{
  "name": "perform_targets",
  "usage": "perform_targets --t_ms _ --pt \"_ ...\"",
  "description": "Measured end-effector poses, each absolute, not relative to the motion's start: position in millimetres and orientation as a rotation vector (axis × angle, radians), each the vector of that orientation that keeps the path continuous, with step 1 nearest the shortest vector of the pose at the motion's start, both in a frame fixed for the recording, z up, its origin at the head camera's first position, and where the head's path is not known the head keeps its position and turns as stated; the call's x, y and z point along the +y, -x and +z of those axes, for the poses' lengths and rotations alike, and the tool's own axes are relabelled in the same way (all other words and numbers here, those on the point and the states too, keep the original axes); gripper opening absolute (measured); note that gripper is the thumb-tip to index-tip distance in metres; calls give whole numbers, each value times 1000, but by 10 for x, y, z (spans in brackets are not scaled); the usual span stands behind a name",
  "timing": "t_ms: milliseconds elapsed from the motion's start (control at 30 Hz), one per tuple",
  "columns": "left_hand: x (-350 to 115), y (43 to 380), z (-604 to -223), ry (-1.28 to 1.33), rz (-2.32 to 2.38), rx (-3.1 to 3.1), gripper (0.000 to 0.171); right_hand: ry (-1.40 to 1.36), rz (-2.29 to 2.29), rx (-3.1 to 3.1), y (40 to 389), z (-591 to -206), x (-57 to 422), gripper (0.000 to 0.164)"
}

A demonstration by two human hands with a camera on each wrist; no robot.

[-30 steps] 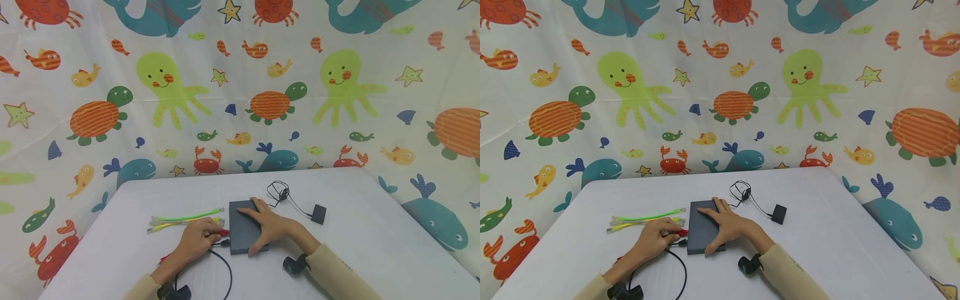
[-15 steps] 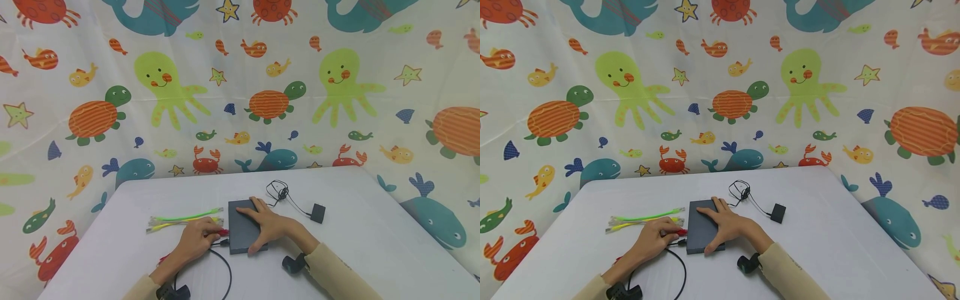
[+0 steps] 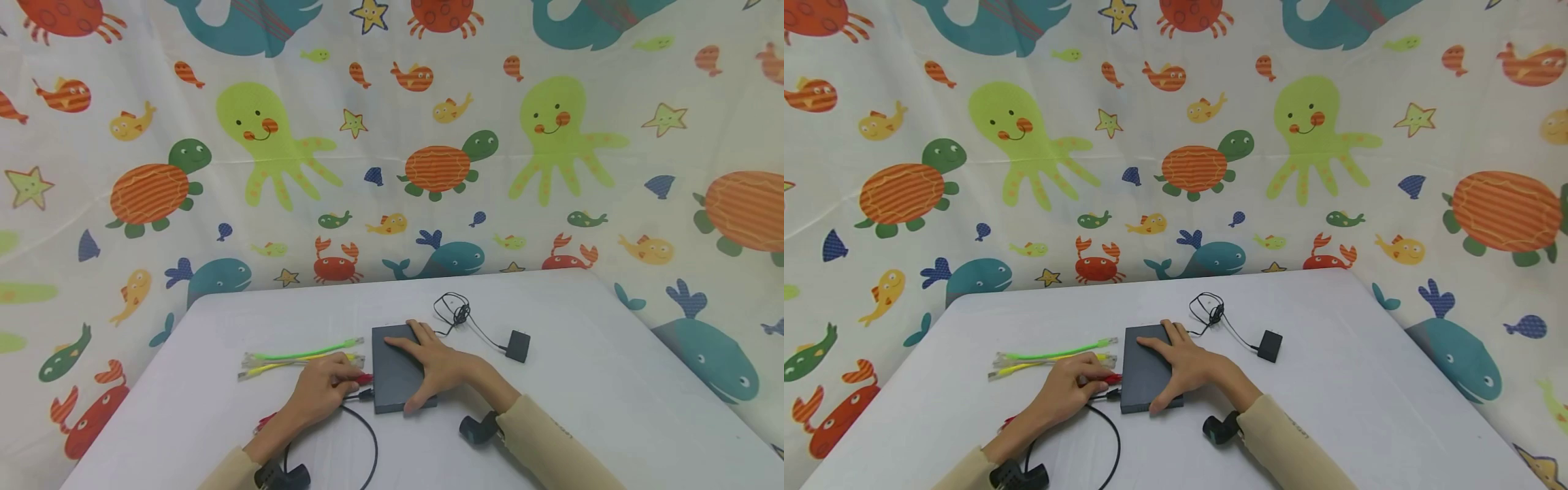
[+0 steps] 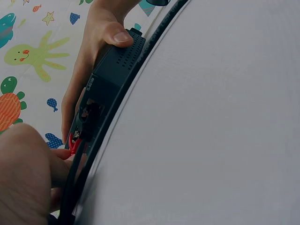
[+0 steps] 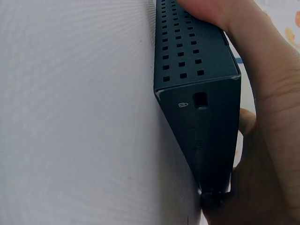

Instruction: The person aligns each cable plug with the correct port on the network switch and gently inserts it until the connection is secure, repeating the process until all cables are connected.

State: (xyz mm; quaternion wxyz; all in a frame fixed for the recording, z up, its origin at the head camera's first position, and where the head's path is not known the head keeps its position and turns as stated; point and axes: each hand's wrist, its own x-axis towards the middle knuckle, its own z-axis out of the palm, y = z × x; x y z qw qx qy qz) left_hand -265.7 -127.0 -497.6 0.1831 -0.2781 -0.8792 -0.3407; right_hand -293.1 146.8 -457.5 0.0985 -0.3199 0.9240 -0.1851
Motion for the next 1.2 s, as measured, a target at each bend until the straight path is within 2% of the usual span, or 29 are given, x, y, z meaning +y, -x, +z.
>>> perform_targets --t_ms 867,1200 --pt "-1278 2663 -4990 852 -935 -2456 22 919 -541 2724 2906 -4556 1451 118" --pt "-1262 2657 -4982 786 -939 -2501 22 936 -564 2704 2916 -4548 1455 116"
